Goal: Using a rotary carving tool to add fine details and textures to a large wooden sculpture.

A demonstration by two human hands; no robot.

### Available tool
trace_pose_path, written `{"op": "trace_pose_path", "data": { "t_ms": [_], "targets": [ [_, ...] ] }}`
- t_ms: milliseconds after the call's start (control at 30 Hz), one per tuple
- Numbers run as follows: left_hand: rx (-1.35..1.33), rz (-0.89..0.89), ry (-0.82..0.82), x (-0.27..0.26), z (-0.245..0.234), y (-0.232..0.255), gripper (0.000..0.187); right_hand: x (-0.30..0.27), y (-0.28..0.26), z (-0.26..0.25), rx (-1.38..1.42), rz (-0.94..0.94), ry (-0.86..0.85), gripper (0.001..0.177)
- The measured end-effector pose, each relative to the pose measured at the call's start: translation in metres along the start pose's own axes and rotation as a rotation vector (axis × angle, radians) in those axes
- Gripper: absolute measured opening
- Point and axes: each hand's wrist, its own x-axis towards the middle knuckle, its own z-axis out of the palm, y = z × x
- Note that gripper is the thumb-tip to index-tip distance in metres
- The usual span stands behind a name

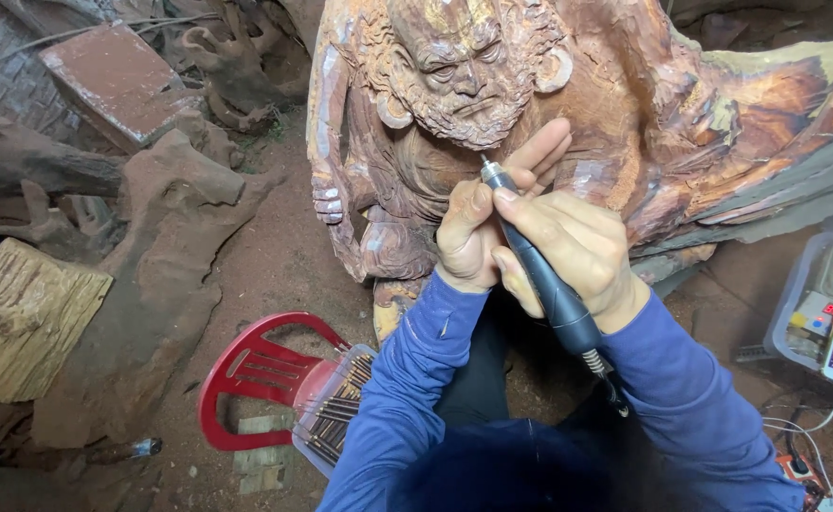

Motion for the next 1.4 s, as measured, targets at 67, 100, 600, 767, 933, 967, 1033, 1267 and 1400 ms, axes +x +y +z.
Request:
{"op": "trace_pose_path", "data": {
  "t_ms": [67,100,600,767,933,967,1033,1267,1400],
  "targets": [
    [-0.011,0.005,0.012,-0.001,0.001,-0.001,0.040,-0.001,0.000,0.001,-0.005,0.005,-0.001,0.040],
    [-0.004,0.006,0.014,-0.001,0.000,-0.002,0.040,-0.003,0.000,0.002,-0.011,-0.004,0.004,0.039],
    [-0.004,0.059,-0.010,-0.001,0.001,-0.001,0.038,-0.011,0.005,0.007,-0.009,-0.094,0.013,0.039],
    [-0.038,0.023,0.009,-0.001,0.002,0.002,0.038,-0.008,0.003,0.007,-0.020,-0.081,-0.023,0.040],
    [0.001,-0.094,-0.086,-0.006,-0.006,0.015,0.031,-0.012,-0.007,0.005,-0.141,-0.012,-0.129,0.037],
    [-0.001,-0.090,-0.074,-0.006,-0.006,0.017,0.031,-0.013,-0.007,0.006,-0.134,-0.007,-0.137,0.037],
    [-0.037,-0.149,-0.064,-0.008,-0.006,0.020,0.031,-0.015,-0.005,0.007,-0.157,-0.002,-0.158,0.039],
    [-0.068,-0.195,0.172,-0.019,-0.012,0.013,0.040,-0.020,-0.010,0.013,-0.179,0.064,-0.189,0.044],
    [-0.145,-0.199,-0.003,-0.016,-0.004,0.023,0.031,-0.025,-0.013,0.012,-0.137,0.058,-0.187,0.043]
  ]
}}
